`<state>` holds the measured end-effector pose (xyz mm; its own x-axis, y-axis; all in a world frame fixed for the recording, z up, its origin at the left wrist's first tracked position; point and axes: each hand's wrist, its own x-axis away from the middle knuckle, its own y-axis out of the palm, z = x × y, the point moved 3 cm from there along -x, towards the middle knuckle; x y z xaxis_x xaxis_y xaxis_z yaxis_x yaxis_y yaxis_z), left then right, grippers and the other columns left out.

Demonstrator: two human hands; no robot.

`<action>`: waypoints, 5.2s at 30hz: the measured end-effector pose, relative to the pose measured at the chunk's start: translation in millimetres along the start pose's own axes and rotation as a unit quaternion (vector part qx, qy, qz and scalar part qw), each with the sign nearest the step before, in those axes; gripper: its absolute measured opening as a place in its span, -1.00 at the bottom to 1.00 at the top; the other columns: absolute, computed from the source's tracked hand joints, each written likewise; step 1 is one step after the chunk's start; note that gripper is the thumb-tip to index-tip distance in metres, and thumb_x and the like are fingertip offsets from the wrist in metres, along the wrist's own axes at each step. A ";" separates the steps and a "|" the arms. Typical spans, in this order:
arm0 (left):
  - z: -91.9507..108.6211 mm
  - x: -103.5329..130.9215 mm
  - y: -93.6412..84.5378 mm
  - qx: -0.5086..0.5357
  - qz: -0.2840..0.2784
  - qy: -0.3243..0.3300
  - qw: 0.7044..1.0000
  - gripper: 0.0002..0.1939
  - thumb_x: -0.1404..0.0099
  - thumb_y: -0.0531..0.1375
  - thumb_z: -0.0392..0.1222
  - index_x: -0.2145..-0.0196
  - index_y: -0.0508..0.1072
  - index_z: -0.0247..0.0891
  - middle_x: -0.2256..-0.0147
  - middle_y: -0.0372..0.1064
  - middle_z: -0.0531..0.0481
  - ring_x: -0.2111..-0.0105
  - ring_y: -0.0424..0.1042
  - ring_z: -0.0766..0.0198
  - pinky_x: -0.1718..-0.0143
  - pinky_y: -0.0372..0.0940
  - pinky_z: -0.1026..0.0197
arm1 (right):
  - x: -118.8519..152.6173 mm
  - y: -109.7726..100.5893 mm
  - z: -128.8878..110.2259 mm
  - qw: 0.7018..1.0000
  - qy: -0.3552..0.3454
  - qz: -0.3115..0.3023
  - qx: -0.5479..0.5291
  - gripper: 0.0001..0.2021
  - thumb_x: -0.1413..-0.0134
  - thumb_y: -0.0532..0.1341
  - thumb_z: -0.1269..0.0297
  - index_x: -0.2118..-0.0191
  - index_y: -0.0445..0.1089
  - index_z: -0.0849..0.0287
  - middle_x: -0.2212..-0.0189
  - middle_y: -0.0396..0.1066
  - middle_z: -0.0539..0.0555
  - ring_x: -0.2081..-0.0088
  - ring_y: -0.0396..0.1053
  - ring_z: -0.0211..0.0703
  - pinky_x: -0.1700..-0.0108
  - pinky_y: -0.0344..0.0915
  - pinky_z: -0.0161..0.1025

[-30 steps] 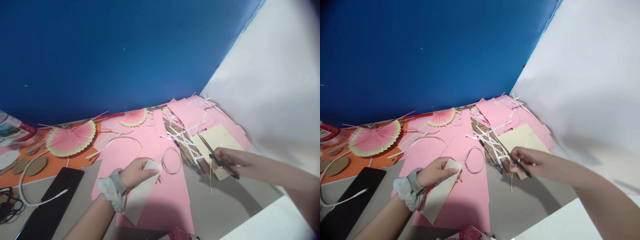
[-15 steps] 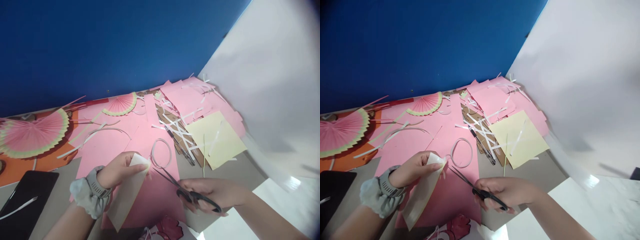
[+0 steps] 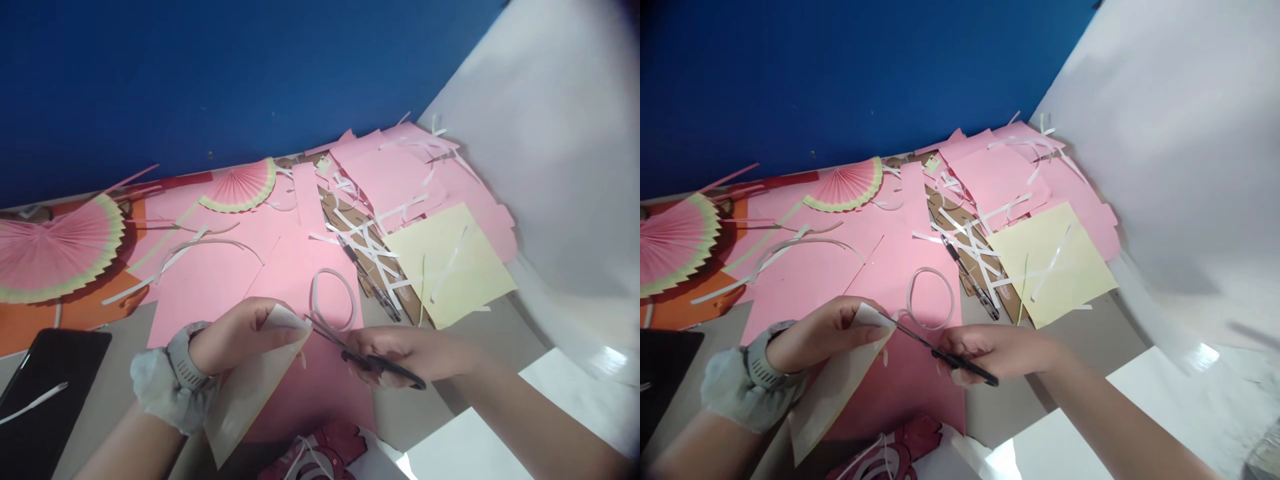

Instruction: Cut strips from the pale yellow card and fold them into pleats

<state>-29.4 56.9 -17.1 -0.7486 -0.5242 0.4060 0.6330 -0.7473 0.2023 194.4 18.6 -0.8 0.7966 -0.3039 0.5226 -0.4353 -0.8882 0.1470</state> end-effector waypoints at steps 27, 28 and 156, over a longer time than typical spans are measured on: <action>0.1 2.2 2.0 0.017 -0.032 -0.101 0.994 -0.71 -0.25 0.18 0.01 0.46 0.46 -0.26 0.50 0.51 0.04 0.60 0.34 0.43 0.64 0.13 0.43 | -11.2 5.5 3.8 0.991 0.048 0.027 -0.118 -0.61 -0.06 0.20 -0.05 0.22 0.24 0.21 0.40 0.18 -0.01 0.41 0.12 -0.32 0.41 0.11 -0.34; 0.6 1.8 2.1 0.013 -0.031 -0.101 0.994 -0.71 -0.25 0.18 0.01 0.46 0.46 -0.26 0.50 0.51 0.04 0.60 0.33 0.44 0.65 0.13 0.44 | -11.1 5.3 4.0 0.991 0.051 0.032 -0.118 -0.60 -0.05 0.20 -0.05 0.21 0.24 0.21 0.40 0.17 -0.02 0.41 0.12 -0.32 0.41 0.11 -0.34; 6.9 -2.1 1.1 -0.007 -0.052 -0.053 0.997 -0.79 -0.31 0.13 -0.05 0.32 0.44 -0.24 0.41 0.51 0.06 0.49 0.41 0.40 0.52 0.24 0.43 | -8.2 10.1 3.3 0.989 0.095 0.099 -0.058 -0.60 -0.10 0.12 -0.11 0.22 0.30 0.18 0.34 0.28 0.02 0.35 0.20 -0.25 0.36 0.14 -0.30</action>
<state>-25.8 60.0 -11.6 -0.7839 -0.3988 0.4759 0.5502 -0.8012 0.2350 184.8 11.0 -6.4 0.6027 -0.3870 0.6979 -0.6279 -0.7697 0.1154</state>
